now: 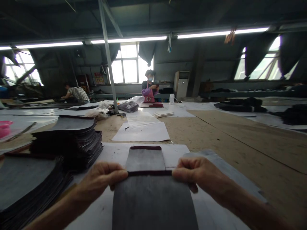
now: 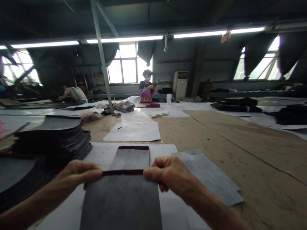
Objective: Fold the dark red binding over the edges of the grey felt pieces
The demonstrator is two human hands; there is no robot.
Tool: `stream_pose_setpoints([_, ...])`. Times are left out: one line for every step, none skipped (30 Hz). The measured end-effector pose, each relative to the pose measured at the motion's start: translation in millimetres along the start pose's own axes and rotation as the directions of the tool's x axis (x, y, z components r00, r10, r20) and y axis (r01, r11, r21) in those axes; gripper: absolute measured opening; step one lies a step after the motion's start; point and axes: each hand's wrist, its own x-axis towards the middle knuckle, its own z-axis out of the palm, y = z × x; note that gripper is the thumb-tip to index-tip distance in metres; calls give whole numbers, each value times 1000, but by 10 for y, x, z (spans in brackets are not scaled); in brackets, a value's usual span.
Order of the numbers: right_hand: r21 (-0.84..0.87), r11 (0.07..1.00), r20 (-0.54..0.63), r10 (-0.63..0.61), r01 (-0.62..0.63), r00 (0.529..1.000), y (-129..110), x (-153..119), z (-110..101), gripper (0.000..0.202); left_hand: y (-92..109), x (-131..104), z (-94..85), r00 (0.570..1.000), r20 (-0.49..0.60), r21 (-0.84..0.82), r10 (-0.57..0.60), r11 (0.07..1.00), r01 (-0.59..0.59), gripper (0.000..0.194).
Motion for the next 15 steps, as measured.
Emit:
stream_pose_setpoints([-26, 999, -20, -32, 31, 999, -51, 130, -47, 29, 37, 152, -77, 999, -28, 29, 23, 999, -22, 37])
stream_pose_setpoints([-57, 997, -39, -52, 50, 998, -78, 282, -80, 29, 51, 320, -135, 997, -58, 80, 44, 996, -39, 37])
stream_pose_setpoints([-90, 994, -62, -62, 56, 996, -78, 446, -95, 28, 42, 495, -171, 996, -75, 109, 52, 993, -43, 35])
stream_pose_setpoints([-129, 990, -92, -62, 50, 994, -53, 614, -91, 27, 9, 668, -182, 995, -84, 130, 53, 991, -42, 32])
stream_pose_setpoints([-172, 984, -127, -55, 33, 990, -7, 775, -69, 25, -44, 832, -170, 994, -94, 155, 51, 987, -36, 31])
stream_pose_setpoints([-218, 976, -168, -49, 12, 985, 54, 920, -35, 24, -113, 977, -141, 993, -104, 184, 49, 983, -29, 29])
stream_pose_setpoints([-265, 964, -213, -45, -13, 976, 123, 1044, 8, 24, -191, 1098, -99, 992, -113, 217, 46, 976, -21, 27])
stream_pose_setpoints([-310, 950, -258, -44, -39, 965, 192, 1144, 55, 23, -273, 1192, -51, 991, -123, 254, 47, 967, -14, 25])
stream_pose_setpoints([-351, 934, -300, -48, -63, 953, 256, 1218, 100, 24, -352, 1259, -4, 990, -135, 291, 51, 957, -10, 23])
stream_pose_setpoints([-387, 918, -336, -55, -85, 940, 312, 1270, 141, 24, -422, 1302, 39, 987, -149, 326, 59, 945, -8, 22])
stream_pose_setpoints([-420, 902, -367, -65, -103, 928, 356, 1303, 175, 24, -482, 1324, 74, 984, -165, 358, 72, 934, -9, 22])
stream_pose_setpoints([-449, 886, -393, -77, -118, 916, 388, 1322, 201, 24, -530, 1332, 101, 979, -182, 385, 89, 923, -12, 22])
stream_pose_setpoints([-475, 870, -412, -90, -129, 907, 410, 1332, 221, 24, -565, 1331, 120, 974, -199, 408, 108, 913, -17, 22])
stream_pose_setpoints([-497, 856, -426, -101, -139, 899, 424, 1338, 236, 24, -592, 1328, 132, 969, -213, 429, 127, 903, -24, 22])
stream_pose_setpoints([-516, 844, -436, -111, -147, 893, 432, 1342, 247, 23, -612, 1326, 141, 964, -225, 448, 145, 894, -30, 22])
